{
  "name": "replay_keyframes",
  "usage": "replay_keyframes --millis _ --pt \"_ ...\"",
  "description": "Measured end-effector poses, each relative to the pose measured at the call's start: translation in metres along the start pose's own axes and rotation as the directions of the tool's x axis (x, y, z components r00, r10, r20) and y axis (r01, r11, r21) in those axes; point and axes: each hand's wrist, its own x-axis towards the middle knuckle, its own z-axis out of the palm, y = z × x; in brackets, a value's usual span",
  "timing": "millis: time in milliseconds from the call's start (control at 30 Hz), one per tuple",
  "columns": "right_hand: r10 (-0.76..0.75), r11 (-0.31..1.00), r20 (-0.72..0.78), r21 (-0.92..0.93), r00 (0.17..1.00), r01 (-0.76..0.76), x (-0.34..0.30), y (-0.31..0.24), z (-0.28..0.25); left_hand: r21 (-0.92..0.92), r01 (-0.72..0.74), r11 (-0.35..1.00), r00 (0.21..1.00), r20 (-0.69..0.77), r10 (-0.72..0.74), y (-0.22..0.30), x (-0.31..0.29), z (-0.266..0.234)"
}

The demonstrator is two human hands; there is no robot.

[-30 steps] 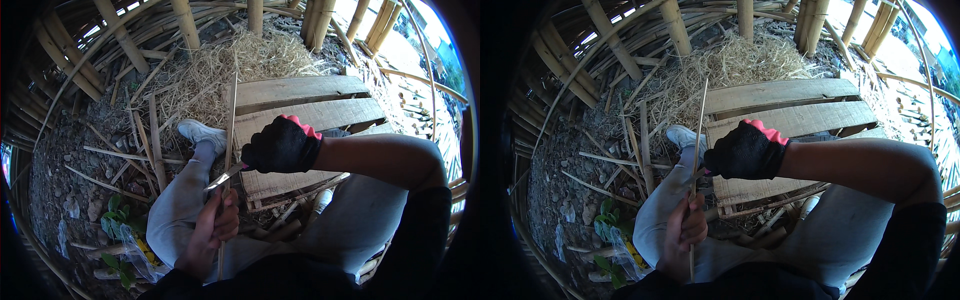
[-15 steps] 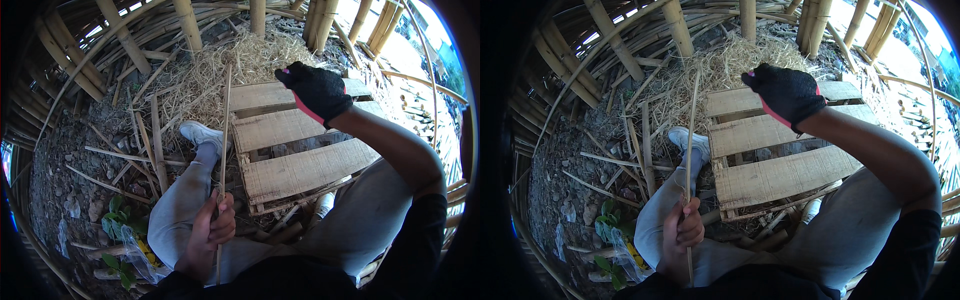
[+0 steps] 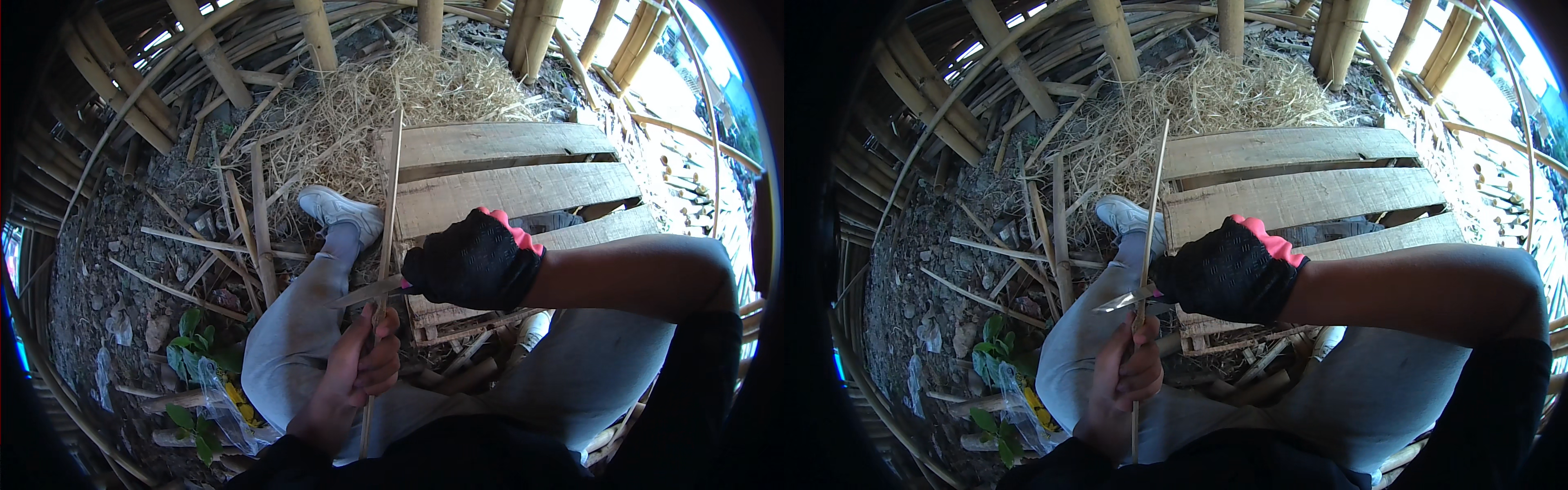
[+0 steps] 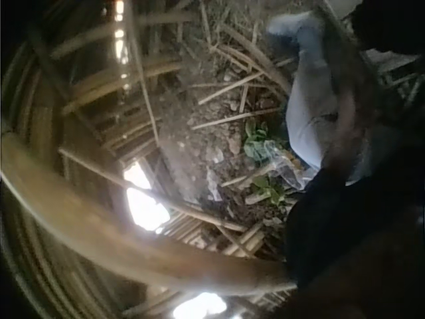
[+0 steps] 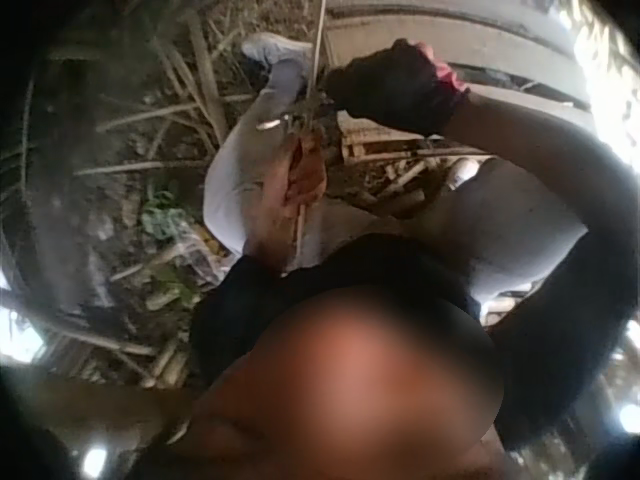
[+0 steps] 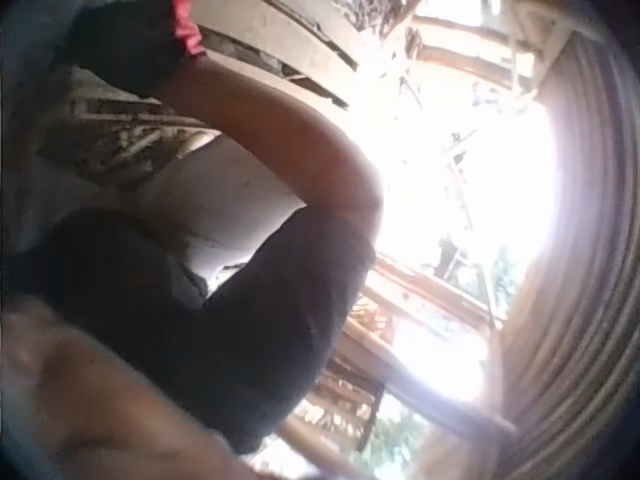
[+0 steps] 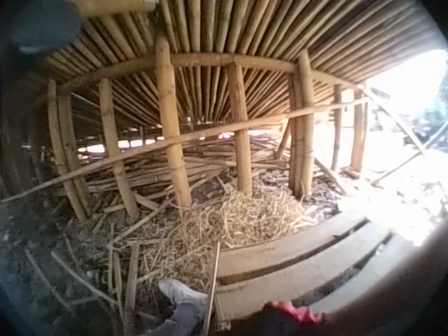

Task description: The person sits on the ground and uses a knife to shave and smooth a long bamboo stick. They repeatedly scrape along the stick's length, rotating it to work different sides and remove thin shavings.

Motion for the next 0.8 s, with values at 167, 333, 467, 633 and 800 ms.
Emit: replay_keyframes --millis 167,333,467,633,800 --pt "-0.038 0.999 0.018 0.0 0.999 0.038 0.01 0.015 0.004 0.034 -0.014 0.999 0.999 -0.031 0.015 0.003 0.001 -0.001" --pt "0.195 0.977 0.088 0.069 0.977 -0.202 0.024 0.055 -0.011 -0.025 0.034 0.999 0.998 -0.042 -0.035 0.0 0.002 -0.006" --pt "0.168 0.985 -0.106 -0.03 0.98 -0.172 0.017 0.092 0.006 -0.009 0.082 0.997 0.995 -0.048 -0.082 -0.001 0.006 -0.01" --pt "0.46 0.734 -0.2 -0.463 0.865 -0.497 0.012 0.172 -0.024 0.012 0.124 0.992 0.991 -0.057 -0.123 -0.003 0.004 -0.001" --pt "0.334 0.8 -0.441 -0.334 0.833 -0.498 0.017 0.133 -0.043 -0.098 0.048 0.994 0.999 -0.002 -0.048 0.006 0.003 -0.007"
